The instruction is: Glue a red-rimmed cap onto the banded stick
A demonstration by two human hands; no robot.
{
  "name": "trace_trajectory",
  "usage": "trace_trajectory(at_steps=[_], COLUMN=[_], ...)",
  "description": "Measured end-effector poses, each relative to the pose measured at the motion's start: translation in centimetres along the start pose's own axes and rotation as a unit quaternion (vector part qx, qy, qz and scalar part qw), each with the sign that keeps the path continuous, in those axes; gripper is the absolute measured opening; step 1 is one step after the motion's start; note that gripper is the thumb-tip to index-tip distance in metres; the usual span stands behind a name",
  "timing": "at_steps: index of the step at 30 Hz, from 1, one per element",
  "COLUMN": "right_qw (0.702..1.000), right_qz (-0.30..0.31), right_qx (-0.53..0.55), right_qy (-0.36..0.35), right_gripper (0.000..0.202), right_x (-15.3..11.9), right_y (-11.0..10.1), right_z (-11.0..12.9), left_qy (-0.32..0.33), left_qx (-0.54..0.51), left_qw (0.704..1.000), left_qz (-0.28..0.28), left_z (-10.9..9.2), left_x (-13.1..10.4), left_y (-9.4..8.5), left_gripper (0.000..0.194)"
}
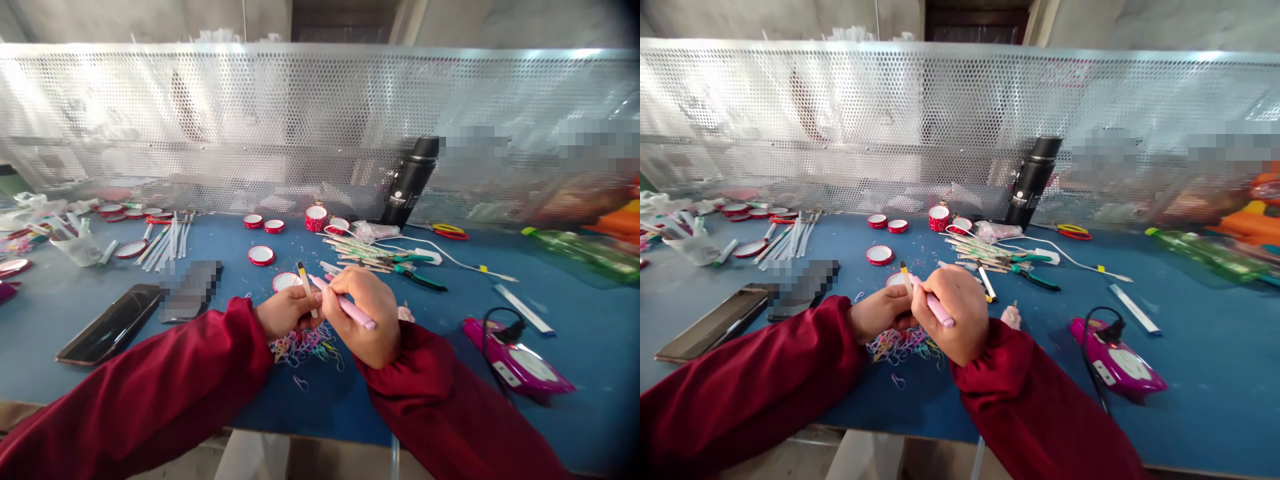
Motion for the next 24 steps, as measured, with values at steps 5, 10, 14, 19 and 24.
trace_trajectory(at_steps=[5,10,14,19,24], right_qw=[1.0,0.999,0.999,0.999,0.999], right_qz=[0.015,0.031,0.02,-0.028,-0.012], right_qx=[0.018,0.017,-0.028,-0.043,-0.007], right_qy=[0.008,-0.004,-0.004,0.001,-0.039], right_gripper=[0.014,0.015,0.016,0.017,0.016], right_x=[0.1,0.1,0.1,-0.1,0.1], right_y=[0.2,0.6,0.5,-0.3,0.1], right_z=[0.4,0.7,0.0,-0.7,0.6], left_qy=[0.021,0.055,0.06,0.049,0.053], left_qx=[-0.002,0.004,0.01,0.01,0.016], left_qw=[1.0,0.998,0.998,0.999,0.998], left_qz=[0.007,0.024,0.011,0.012,0.008], left_z=[-0.4,-0.5,-0.6,-0.1,0.3], left_x=[0.1,0.3,0.2,0.2,0.5], left_y=[0.4,0.5,0.3,-0.1,-0.4], left_gripper=[0.039,0.045,0.046,0.043,0.042])
Point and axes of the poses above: each hand's wrist, its own x-axis towards the middle knuckle, its own y-axis out of the palm, z = x × y, the point moved 5 cm from there along x, towards the middle knuckle, and after that the axes turned 8 degrees about z, right-handed, at the moved point
